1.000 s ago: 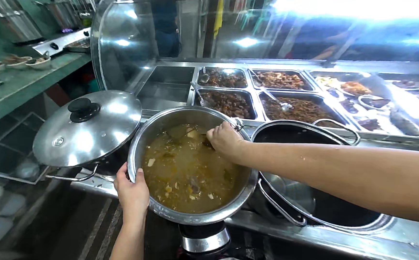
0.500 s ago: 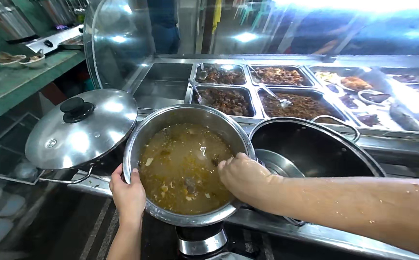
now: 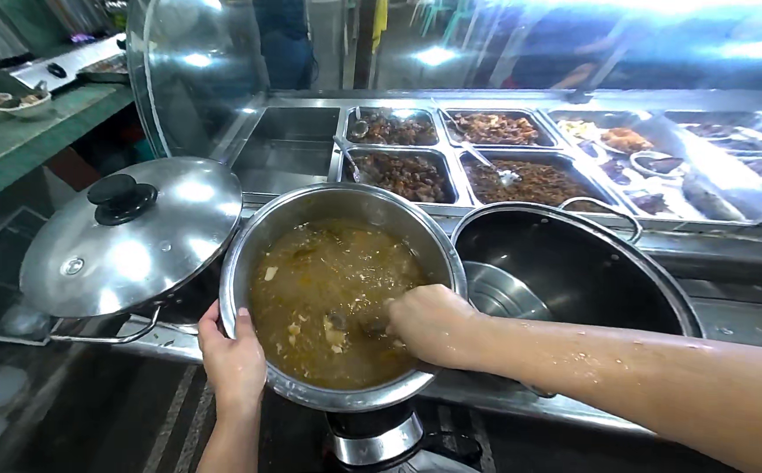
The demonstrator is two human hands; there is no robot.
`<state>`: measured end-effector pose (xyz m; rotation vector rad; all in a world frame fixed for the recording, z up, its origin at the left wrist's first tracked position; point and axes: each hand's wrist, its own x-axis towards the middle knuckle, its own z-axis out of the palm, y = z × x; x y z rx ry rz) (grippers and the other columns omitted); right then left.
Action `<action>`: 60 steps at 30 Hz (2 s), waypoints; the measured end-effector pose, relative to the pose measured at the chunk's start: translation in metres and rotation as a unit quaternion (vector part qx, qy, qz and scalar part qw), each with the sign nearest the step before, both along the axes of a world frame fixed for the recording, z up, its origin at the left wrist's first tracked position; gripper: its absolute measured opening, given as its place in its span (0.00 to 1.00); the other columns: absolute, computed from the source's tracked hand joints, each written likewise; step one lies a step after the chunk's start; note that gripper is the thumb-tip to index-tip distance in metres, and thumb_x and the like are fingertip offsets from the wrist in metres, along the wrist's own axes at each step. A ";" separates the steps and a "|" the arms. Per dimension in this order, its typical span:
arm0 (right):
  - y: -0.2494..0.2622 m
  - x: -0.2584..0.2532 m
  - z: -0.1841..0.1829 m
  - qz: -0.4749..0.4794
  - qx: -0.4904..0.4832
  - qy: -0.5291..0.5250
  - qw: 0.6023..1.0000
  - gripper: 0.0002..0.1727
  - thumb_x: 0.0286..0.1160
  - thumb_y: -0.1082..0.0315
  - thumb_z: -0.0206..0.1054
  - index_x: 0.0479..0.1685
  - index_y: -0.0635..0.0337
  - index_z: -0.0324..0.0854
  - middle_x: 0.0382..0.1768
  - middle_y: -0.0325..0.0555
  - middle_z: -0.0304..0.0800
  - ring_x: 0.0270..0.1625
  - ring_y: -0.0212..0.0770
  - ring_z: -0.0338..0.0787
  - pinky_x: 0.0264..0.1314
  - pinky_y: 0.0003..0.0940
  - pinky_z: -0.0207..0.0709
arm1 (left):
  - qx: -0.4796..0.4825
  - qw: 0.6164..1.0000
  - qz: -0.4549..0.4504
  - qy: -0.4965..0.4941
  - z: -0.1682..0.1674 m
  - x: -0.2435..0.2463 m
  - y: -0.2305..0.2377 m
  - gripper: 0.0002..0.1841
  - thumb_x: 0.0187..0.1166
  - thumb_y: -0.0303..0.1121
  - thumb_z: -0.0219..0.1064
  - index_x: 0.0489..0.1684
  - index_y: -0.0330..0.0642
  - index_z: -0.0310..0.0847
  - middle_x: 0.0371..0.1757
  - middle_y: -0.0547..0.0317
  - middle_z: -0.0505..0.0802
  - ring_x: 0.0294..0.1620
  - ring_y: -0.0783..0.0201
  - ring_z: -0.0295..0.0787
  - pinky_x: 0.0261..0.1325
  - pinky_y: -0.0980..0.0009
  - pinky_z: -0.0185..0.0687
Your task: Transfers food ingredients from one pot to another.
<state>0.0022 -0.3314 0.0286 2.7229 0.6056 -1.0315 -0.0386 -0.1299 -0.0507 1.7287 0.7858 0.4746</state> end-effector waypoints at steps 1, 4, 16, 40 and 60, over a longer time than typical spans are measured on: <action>0.000 0.000 0.000 -0.009 -0.003 0.000 1.000 0.18 0.92 0.60 0.56 0.62 0.66 0.82 0.52 0.61 0.90 0.59 0.62 0.90 0.58 0.59 0.81 | -0.004 1.000 -0.001 -0.002 0.000 0.000 0.000 0.22 0.88 0.27 0.60 0.79 0.30 0.66 0.66 0.38 0.82 0.63 0.56 0.83 0.66 0.61 0.78; -0.004 0.002 0.003 -0.025 -0.001 -0.009 1.000 0.19 0.93 0.57 0.55 0.62 0.64 0.82 0.51 0.60 0.90 0.59 0.60 0.90 0.58 0.57 0.81 | -0.016 1.000 -0.003 -0.008 0.000 -0.001 0.000 0.22 0.88 0.27 0.59 0.79 0.30 0.65 0.66 0.38 0.82 0.62 0.58 0.84 0.65 0.62 0.79; -0.034 0.023 0.021 -0.063 0.048 -0.067 0.995 0.16 0.87 0.53 0.64 0.48 0.55 0.89 0.35 0.48 0.91 0.43 0.50 0.91 0.48 0.54 0.81 | -0.020 1.000 -0.010 -0.020 -0.002 -0.001 0.001 0.22 0.88 0.26 0.58 0.78 0.30 0.65 0.66 0.39 0.82 0.62 0.60 0.83 0.64 0.65 0.79; -0.095 0.027 0.107 -0.064 0.003 -0.145 0.987 0.14 0.85 0.51 0.67 0.42 0.50 0.89 0.28 0.41 0.86 0.38 0.44 0.87 0.42 0.50 0.76 | -0.004 1.000 -0.007 -0.020 -0.001 -0.002 -0.001 0.23 0.88 0.27 0.57 0.78 0.25 0.64 0.68 0.36 0.80 0.62 0.65 0.82 0.64 0.72 0.77; -0.211 0.022 0.164 -0.199 0.124 -0.195 0.952 0.10 0.83 0.66 0.68 0.36 0.56 0.92 0.17 0.40 0.83 0.17 0.33 0.77 0.22 0.31 0.71 | 0.034 0.999 -0.028 -0.012 -0.003 -0.004 0.002 0.24 0.88 0.26 0.55 0.80 0.22 0.61 0.70 0.32 0.76 0.65 0.66 0.77 0.68 0.74 0.72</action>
